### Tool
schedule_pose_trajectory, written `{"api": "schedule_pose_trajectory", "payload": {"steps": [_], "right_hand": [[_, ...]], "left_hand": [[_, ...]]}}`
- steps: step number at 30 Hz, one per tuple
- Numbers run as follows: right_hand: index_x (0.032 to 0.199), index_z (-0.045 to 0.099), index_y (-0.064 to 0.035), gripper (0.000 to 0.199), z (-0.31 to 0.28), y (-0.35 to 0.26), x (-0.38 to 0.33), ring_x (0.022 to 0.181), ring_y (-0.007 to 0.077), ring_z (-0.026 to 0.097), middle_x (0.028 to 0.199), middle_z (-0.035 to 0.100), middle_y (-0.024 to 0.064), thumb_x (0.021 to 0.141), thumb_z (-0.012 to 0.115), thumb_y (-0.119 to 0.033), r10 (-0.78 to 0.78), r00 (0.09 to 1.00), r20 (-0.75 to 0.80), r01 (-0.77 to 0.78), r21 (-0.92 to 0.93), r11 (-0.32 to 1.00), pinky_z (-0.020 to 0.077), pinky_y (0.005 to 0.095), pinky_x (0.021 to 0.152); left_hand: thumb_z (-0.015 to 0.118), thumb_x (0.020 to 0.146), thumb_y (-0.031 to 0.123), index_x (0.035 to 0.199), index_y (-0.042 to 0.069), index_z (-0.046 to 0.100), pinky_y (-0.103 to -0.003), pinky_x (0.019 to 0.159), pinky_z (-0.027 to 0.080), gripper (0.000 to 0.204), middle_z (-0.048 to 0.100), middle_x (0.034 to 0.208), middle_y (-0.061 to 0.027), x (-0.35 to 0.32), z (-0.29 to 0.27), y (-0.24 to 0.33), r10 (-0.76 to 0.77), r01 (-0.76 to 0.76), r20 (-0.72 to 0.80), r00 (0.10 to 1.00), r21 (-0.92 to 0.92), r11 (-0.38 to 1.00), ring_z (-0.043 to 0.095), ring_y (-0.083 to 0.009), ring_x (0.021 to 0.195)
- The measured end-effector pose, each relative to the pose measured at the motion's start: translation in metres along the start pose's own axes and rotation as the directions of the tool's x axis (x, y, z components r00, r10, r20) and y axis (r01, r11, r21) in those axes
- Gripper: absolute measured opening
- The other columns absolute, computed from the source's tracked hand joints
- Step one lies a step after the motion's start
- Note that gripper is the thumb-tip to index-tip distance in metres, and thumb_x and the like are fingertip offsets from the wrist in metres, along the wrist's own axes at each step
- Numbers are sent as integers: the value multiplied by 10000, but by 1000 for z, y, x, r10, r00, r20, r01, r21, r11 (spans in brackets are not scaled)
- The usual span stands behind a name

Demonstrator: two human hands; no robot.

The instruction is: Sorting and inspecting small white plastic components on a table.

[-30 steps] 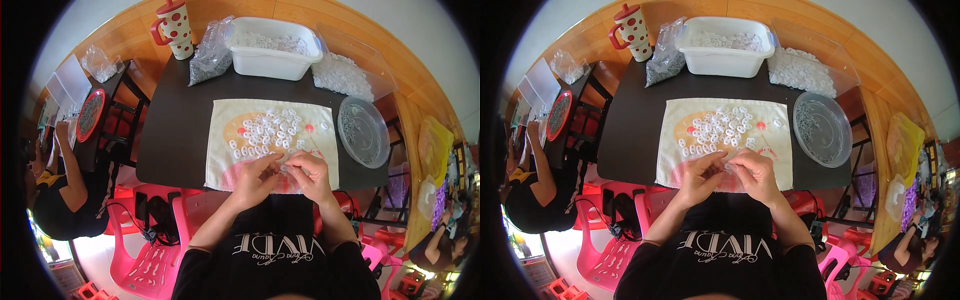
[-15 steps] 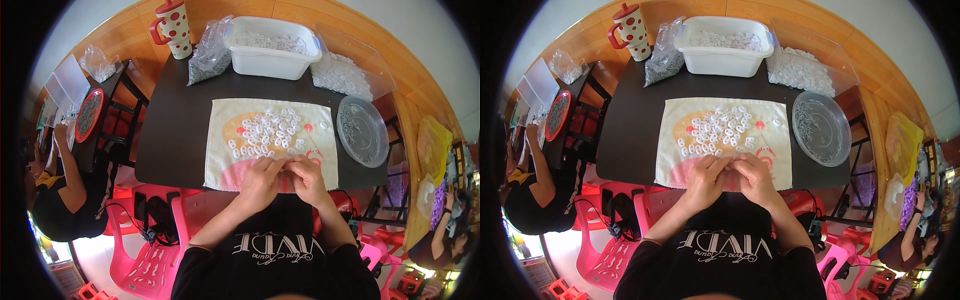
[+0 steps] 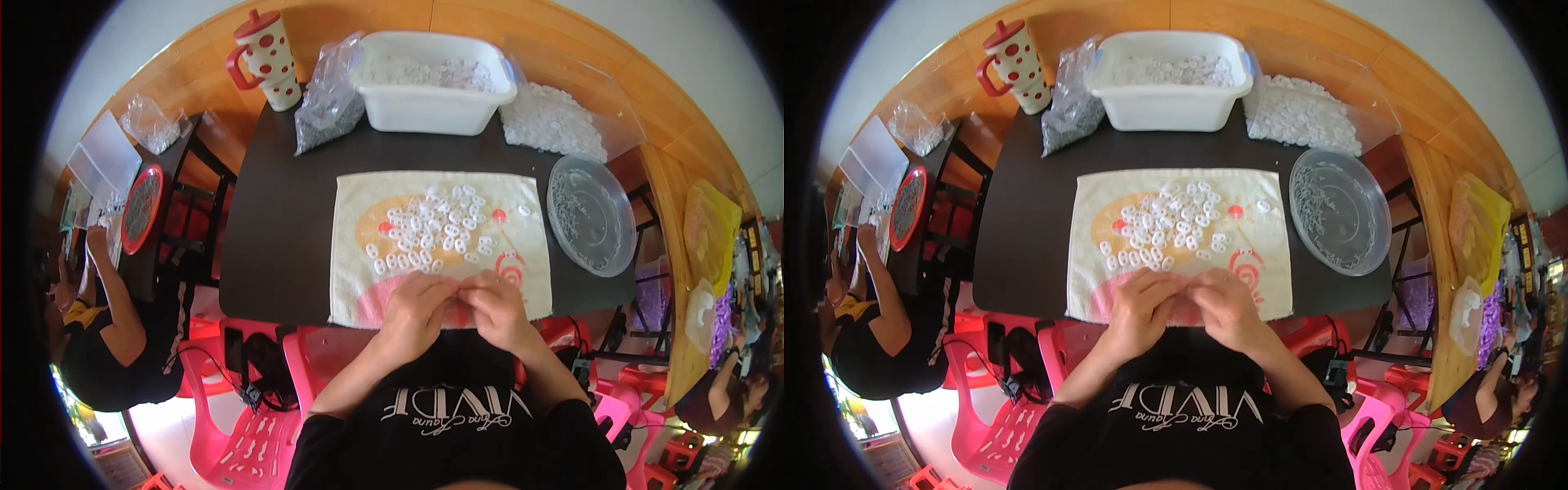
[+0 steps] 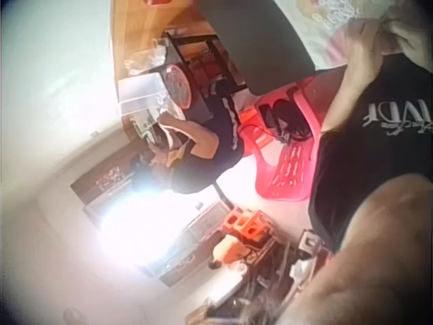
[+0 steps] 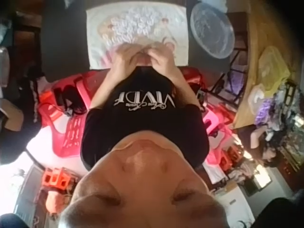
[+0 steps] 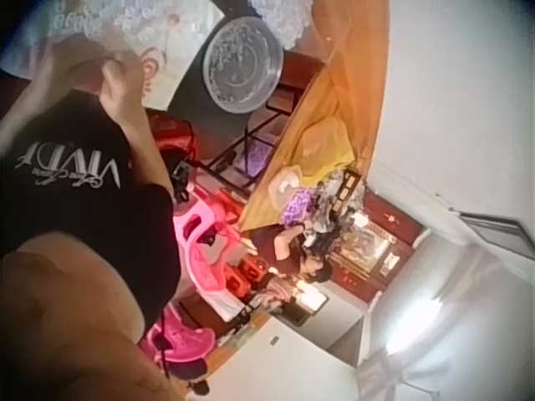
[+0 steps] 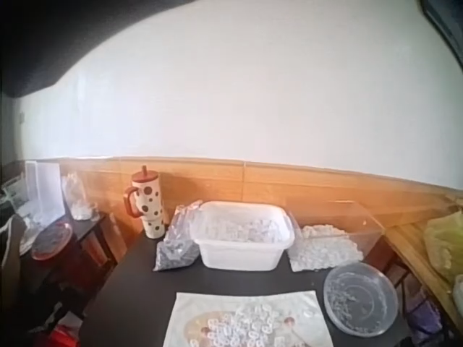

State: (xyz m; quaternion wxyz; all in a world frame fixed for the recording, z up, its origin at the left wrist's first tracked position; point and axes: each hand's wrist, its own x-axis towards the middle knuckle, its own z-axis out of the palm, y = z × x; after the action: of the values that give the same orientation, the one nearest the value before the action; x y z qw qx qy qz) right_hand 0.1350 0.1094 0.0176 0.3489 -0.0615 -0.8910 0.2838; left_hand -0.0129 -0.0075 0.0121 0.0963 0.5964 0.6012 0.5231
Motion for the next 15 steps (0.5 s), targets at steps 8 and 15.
{"api": "schedule_pose_trajectory", "payload": {"steps": [8, 15], "right_hand": [[824, 583, -16, 162, 3, 3, -9, 810, 308, 578, 894, 561, 112, 673, 639, 0, -82, 988, 132, 97, -112, 989, 476, 407, 706], [797, 556, -29, 184, 2, 1, -3, 835, 291, 559, 888, 532, 110, 644, 651, -65, -111, 979, 173, 138, -151, 979, 461, 397, 730]], "left_hand": [[631, 681, -111, 936, -40, 688, -398, 701, 536, 270, 696, 992, -167, -1, -1, 1, 86, -88, 23, 996, 68, 994, 649, -343, 817], [627, 682, -128, 904, -40, 673, -383, 687, 529, 243, 686, 976, -154, 1, -2, 0, 83, -87, 58, 995, 73, 994, 637, -334, 807]]}}
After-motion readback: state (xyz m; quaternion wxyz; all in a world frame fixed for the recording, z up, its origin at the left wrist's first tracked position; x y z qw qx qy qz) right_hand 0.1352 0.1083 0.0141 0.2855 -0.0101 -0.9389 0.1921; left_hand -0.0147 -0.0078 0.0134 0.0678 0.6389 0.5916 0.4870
